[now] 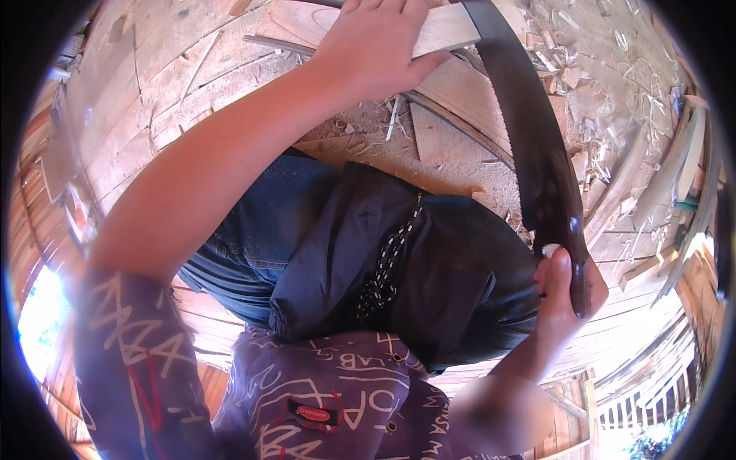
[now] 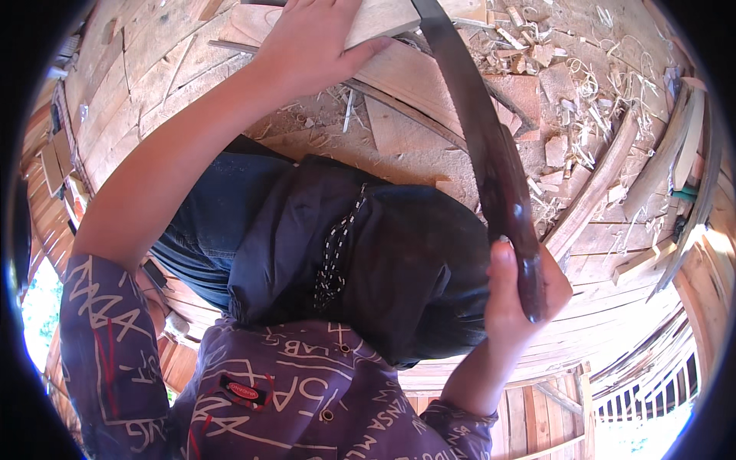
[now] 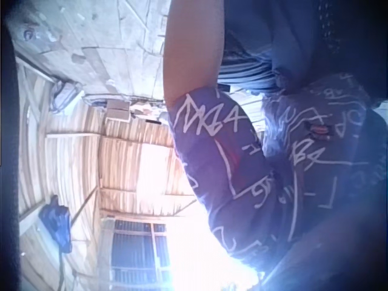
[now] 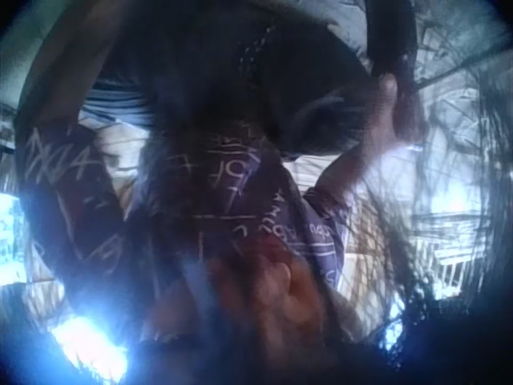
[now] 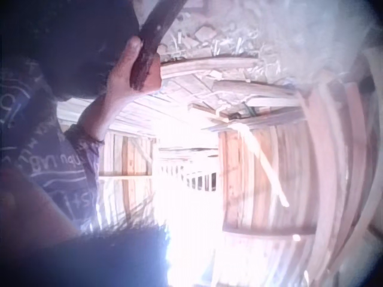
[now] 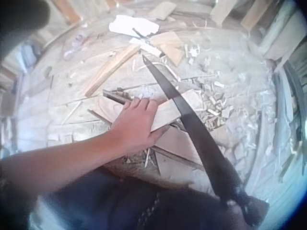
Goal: The person sits cross-legged on a wooden floor and uses a hand saw to cut a small rectangular piece of wood. They hold the wood steady with their left hand and saw with their right hand, producing sawdust as they work.
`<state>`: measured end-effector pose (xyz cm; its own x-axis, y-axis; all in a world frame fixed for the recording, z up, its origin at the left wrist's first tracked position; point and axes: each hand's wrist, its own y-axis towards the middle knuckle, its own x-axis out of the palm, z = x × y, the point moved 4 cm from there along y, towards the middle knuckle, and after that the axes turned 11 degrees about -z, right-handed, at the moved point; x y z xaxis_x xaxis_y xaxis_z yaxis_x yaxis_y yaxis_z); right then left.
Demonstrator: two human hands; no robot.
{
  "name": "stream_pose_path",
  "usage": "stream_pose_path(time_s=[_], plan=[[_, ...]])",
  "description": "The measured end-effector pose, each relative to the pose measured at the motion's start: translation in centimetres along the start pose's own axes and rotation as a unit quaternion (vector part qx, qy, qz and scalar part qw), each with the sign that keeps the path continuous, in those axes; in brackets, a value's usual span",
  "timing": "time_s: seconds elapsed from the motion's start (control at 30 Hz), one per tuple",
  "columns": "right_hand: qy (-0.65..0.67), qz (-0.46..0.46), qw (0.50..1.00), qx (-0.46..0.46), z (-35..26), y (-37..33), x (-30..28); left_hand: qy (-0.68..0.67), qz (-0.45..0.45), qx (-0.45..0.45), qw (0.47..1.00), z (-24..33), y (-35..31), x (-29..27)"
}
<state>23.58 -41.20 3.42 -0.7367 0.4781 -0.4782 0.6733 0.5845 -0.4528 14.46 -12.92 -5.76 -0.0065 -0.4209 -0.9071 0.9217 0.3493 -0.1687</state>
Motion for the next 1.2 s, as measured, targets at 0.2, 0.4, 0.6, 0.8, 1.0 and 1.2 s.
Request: stream_pose_path(time_s=[0.2, 0.4, 0.6, 0.8, 1.0, 1.2], plan=[[-0.038, -0.012, 0.997, -0.064, -0.3, -5.5, -5.5, 0.008, 0.005, -0.005, 1.0, 0.0, -0.6, -0.4], [-0.014, 0.008, 1.0, 0.001, -0.8, -0.7, -0.3, 0.022, -0.013, -0.006, 1.0, 0.5, -0.7, 0.2], [-0.067, -0.004, 0.997, -0.041, -0.6, -3.1, -3.5, 0.015, -0.01, -0.01, 1.0, 0.0, -0.1, -0.2], [-0.06, 0.02, 0.998, 0.013, -0.7, -3.9, -4.4, 0.007, -0.023, 0.011, 1.0, 0.6, -0.4, 0.0], [-0.015, -0.025, 1.0, -0.007, -0.7, -0.4, -1.7, 0.052, -0.028, -0.004, 0.998, 1.1, -0.4, -0.1], [-0.074, 0.034, 0.997, -0.015, 0.2, -7.1, -6.5, 0.027, -0.023, 0.005, 0.999, 0.6, -0.2, -0.3]])
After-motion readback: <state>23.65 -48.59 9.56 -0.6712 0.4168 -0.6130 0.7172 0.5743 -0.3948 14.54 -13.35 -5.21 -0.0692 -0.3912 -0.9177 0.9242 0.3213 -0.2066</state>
